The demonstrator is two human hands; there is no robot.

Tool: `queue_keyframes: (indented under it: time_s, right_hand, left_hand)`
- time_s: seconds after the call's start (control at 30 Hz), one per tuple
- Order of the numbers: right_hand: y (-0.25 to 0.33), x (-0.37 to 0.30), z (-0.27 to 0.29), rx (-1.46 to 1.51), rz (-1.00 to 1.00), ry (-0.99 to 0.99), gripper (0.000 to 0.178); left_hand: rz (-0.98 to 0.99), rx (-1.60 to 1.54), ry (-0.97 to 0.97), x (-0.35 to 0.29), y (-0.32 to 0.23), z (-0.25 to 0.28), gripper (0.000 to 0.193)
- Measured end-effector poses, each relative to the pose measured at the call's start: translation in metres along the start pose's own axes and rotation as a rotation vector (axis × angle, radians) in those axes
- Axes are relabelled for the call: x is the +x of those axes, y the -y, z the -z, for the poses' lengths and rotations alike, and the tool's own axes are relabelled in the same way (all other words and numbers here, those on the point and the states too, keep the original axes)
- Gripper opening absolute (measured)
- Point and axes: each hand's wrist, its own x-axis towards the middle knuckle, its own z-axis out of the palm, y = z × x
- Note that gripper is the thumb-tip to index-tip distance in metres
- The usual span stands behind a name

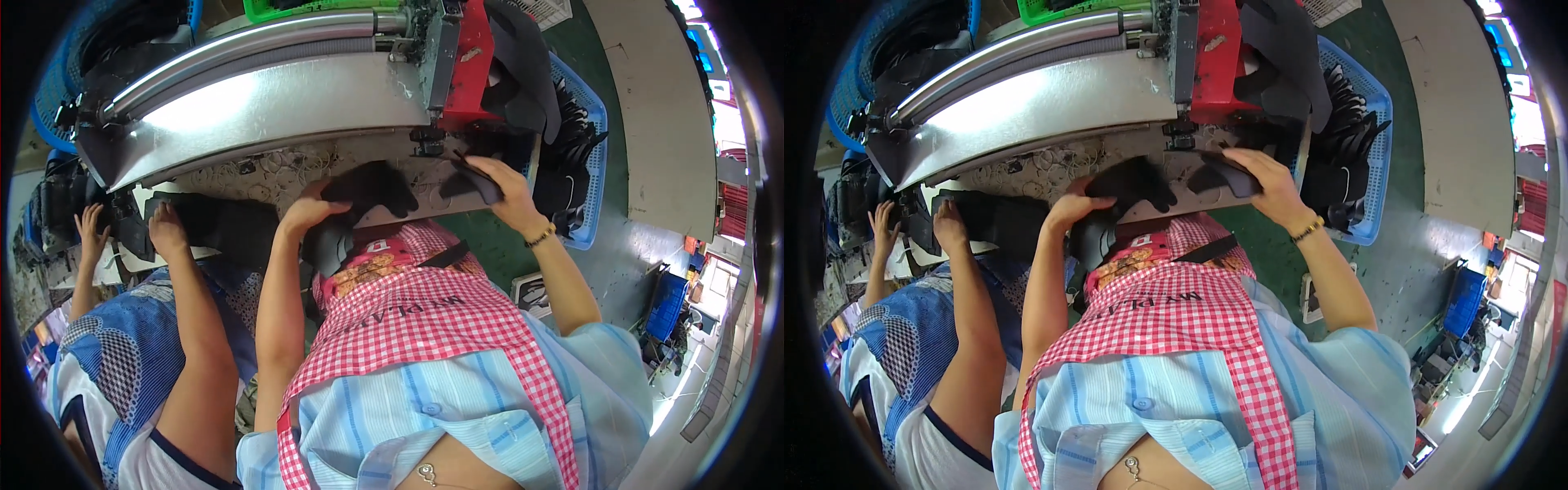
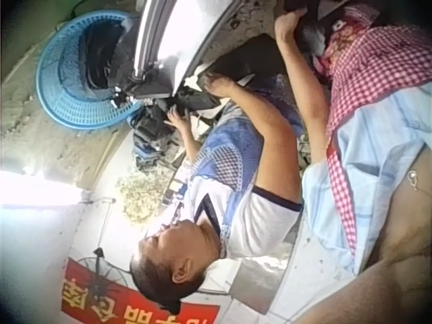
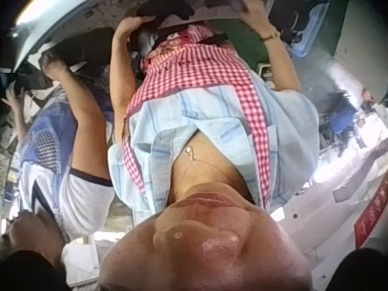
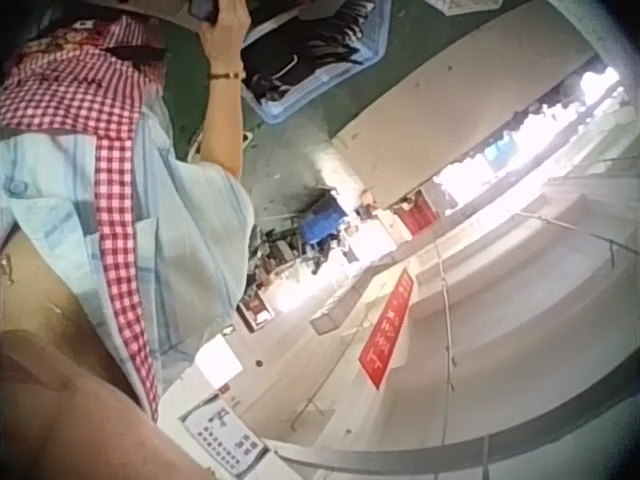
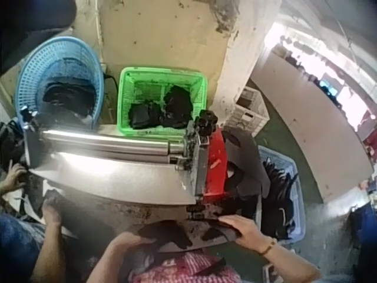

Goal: Applying adhesive to leather shoe upper components using a specialized roller machine in a factory setting.

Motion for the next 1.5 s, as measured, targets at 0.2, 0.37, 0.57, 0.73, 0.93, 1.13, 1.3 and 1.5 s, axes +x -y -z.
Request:
queue_keyframes:
  time_s: [0.2, 0.37, 0.57, 0.73, 0.93, 1.13, 1.3, 1.5]
  right_hand:
    - [0.047, 0.001, 0.044, 0.757, -0.502, -0.163, 0.052]
    - [0.076, 0.035, 0.029, 1.214, -0.416, -0.339, 0.06]
    - [0.11, 0.154, -0.017, 1.539, 0.774, 0.535, 0.026]
    - [0.118, 0.17, -0.052, 1.368, 0.314, 1.039, 0.05]
    - [0.113, 0.181, -0.05, 1.265, 0.431, 1.026, 0.047]
    - [0.083, 0.109, -0.027, 1.165, -0.164, 0.691, 0.058]
    - [0.035, 0.042, -0.049, 2.575, -0.741, 0.508, 0.071]
    - [-0.007, 0.02, -0.005, 1.287, -0.668, 0.355, 0.041]
  left_hand:
    - [0.06, -0.507, 0.299, -0.034, -0.043, 0.013, 0.049]
    - [0.063, -0.688, 0.32, -0.052, -0.046, 0.023, 0.043]
    - [-0.009, -0.915, 0.313, -0.04, -0.008, 0.027, 0.045]
    - [-0.109, -1.003, 0.498, -0.032, -0.025, 0.027, 0.037]
    - [0.008, -1.194, 0.375, -0.076, -0.042, 0.019, 0.054]
    - [-0.211, -0.727, 0.459, -0.094, -0.081, 0.04, 0.056]
    - [-0.185, -0.593, 0.538, -0.071, -0.123, 0.032, 0.055]
    - [-0.171, 0.288, 0.084, 0.002, -0.014, 0.009, 0.062]
